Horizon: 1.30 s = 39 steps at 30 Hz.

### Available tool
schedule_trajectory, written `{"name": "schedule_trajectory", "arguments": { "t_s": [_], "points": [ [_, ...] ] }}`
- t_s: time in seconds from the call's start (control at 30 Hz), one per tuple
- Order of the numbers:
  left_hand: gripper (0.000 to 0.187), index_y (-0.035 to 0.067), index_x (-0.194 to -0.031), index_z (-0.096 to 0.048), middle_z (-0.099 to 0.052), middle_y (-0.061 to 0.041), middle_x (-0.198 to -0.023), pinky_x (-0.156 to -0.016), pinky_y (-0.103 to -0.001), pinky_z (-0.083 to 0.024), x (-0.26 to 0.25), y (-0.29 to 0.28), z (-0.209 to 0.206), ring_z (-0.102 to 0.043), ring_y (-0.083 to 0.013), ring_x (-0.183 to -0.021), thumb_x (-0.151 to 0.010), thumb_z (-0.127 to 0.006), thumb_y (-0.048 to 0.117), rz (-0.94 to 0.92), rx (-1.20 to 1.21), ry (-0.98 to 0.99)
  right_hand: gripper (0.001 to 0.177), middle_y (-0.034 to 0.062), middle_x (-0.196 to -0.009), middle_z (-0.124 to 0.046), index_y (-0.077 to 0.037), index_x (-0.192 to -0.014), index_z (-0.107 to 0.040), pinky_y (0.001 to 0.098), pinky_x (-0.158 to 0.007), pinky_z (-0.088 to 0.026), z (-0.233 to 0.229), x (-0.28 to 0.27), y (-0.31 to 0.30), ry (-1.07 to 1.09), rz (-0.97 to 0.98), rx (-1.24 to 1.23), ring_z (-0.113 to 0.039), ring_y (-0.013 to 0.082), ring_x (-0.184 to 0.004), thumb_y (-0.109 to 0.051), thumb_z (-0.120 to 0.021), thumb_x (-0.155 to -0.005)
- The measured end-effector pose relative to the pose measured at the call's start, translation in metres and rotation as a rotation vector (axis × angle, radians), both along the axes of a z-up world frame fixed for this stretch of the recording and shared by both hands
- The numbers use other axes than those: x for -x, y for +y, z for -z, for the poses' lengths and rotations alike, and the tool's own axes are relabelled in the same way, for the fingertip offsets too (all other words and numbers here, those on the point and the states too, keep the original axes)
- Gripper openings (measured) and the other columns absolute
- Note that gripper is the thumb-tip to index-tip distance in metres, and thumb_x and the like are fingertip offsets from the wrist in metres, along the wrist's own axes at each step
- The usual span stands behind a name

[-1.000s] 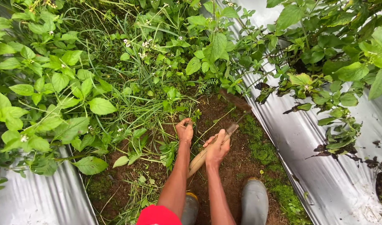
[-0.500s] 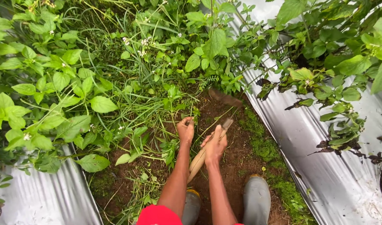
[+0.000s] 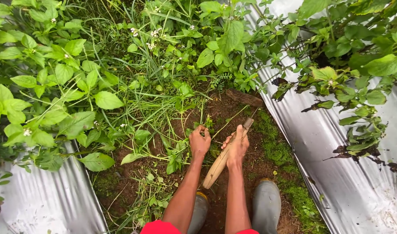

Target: The person uses a hand hoe to loosen the soil and remove weeds from a garden bed. They repeatedly strike the ground with the tool and pull out the uprooted plants by hand, clearing the area around the crop plants.

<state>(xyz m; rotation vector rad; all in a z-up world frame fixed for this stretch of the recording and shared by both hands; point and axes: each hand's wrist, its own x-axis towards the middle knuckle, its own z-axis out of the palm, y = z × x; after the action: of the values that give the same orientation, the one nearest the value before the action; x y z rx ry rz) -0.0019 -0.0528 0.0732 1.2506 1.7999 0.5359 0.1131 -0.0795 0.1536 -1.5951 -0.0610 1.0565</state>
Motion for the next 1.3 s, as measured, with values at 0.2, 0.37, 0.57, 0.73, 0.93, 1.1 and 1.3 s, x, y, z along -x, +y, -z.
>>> {"name": "schedule_trajectory", "arguments": {
  "t_s": [0.2,0.37,0.57,0.73,0.93,1.1,1.3],
  "points": [
    [0.018,0.005,-0.096,-0.073,-0.075,-0.019,-0.092,-0.090,-0.050,-0.058,-0.002,-0.020,-0.042,-0.073,-0.0305,-0.081,-0.098,-0.056,0.012,0.170,-0.063,0.152,0.044,0.0019,-0.055,-0.057,-0.012,-0.092,-0.051,0.0267,-0.038,-0.053,-0.004,0.004,0.003,-0.005,-0.024,-0.001,-0.056,0.0116,-0.040,-0.054,-0.051,-0.105],
    [0.021,0.004,-0.085,-0.075,-0.067,-0.019,-0.094,-0.080,-0.050,-0.058,-0.007,-0.020,-0.025,-0.067,-0.0370,-0.092,-0.086,-0.063,0.020,0.089,-0.182,0.257,0.045,0.0021,-0.056,-0.056,-0.011,-0.092,-0.051,0.0266,-0.038,-0.052,0.002,0.010,-0.004,0.001,-0.057,-0.003,-0.056,0.0116,-0.040,-0.055,-0.053,-0.104],
    [0.008,0.007,-0.082,-0.064,-0.053,-0.013,-0.109,-0.074,-0.048,-0.056,-0.024,0.017,-0.014,-0.059,-0.0331,-0.098,-0.075,-0.066,0.010,-0.114,-0.656,0.437,0.046,0.0050,-0.053,-0.055,-0.009,-0.089,-0.051,0.0287,-0.036,-0.051,0.016,0.010,-0.009,0.002,-0.094,0.041,-0.055,0.0143,-0.038,-0.053,-0.054,-0.103],
    [0.029,-0.003,-0.112,-0.058,-0.047,-0.028,-0.129,-0.085,-0.051,-0.058,-0.035,0.047,-0.057,-0.057,-0.0413,-0.114,-0.084,-0.062,0.003,-0.165,-0.584,0.381,0.044,0.0028,-0.054,-0.056,-0.011,-0.090,-0.051,0.0279,-0.037,-0.052,0.022,0.014,-0.006,-0.004,-0.145,0.094,-0.056,0.0133,-0.039,-0.052,-0.052,-0.104],
    [0.036,-0.008,-0.131,-0.052,-0.067,-0.025,-0.104,-0.068,-0.044,-0.059,-0.024,0.054,-0.019,-0.072,-0.0345,-0.090,-0.104,-0.054,0.015,-0.179,-0.155,0.105,0.047,0.0023,-0.056,-0.057,-0.010,-0.092,-0.052,0.0271,-0.036,-0.052,0.030,0.022,0.002,0.021,-0.179,0.107,-0.057,0.0130,-0.039,-0.056,-0.054,-0.103],
    [0.019,-0.001,-0.112,-0.072,-0.071,-0.015,-0.080,-0.057,-0.031,-0.052,-0.008,0.043,0.023,-0.062,-0.0191,-0.055,-0.102,-0.057,0.005,-0.219,-0.118,0.052,0.043,0.0020,-0.056,-0.056,-0.011,-0.091,-0.049,0.0264,-0.038,-0.052,0.018,0.035,0.016,-0.011,-0.098,0.055,-0.056,0.0117,-0.040,-0.052,-0.049,-0.105],
    [0.020,0.005,-0.109,-0.075,-0.071,-0.017,-0.074,-0.060,-0.035,-0.051,0.001,0.041,0.006,-0.062,-0.0223,-0.055,-0.100,-0.057,0.004,-0.244,-0.043,-0.083,0.041,0.0019,-0.057,-0.058,-0.011,-0.091,-0.052,0.0263,-0.038,-0.053,0.035,0.052,0.019,-0.072,-0.218,0.111,-0.057,0.0120,-0.041,-0.049,-0.053,-0.105]
  ]
}}
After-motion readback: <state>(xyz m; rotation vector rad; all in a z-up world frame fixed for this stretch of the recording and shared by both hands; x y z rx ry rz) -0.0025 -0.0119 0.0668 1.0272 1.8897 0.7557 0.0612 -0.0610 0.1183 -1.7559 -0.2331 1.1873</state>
